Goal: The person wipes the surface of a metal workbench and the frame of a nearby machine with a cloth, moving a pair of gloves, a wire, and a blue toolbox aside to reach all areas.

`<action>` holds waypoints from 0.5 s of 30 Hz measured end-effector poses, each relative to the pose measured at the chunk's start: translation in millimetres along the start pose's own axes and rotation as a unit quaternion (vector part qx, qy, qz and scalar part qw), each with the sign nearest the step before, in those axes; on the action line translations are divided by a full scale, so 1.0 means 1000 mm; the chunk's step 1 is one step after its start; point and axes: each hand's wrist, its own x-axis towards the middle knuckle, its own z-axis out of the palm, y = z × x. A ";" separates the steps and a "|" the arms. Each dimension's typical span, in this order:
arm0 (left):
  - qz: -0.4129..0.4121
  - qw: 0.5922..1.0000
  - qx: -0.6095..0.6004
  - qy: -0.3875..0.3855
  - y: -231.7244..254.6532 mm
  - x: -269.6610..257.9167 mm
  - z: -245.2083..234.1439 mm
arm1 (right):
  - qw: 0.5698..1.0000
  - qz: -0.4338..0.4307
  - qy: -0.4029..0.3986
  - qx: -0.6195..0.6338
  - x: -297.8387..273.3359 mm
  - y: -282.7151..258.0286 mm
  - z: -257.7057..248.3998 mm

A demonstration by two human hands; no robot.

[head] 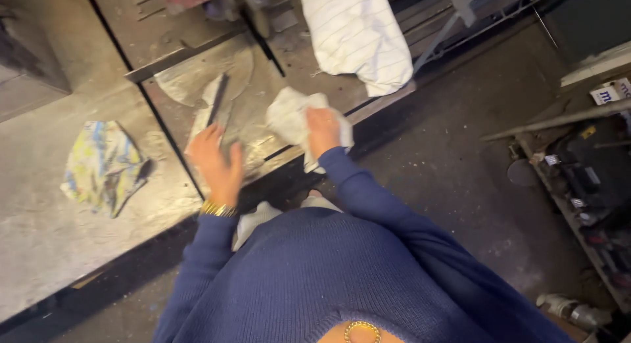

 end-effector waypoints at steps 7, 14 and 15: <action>0.038 0.987 -0.092 -0.128 0.108 0.076 0.175 | 0.967 0.054 -0.074 0.236 0.010 0.071 -0.047; -0.328 0.910 -0.051 -0.249 0.119 0.109 0.372 | 0.992 0.074 -0.085 0.060 0.007 0.076 -0.049; -0.328 0.909 -0.054 -0.250 0.131 0.117 0.371 | 0.992 0.075 -0.086 0.057 0.006 0.078 -0.050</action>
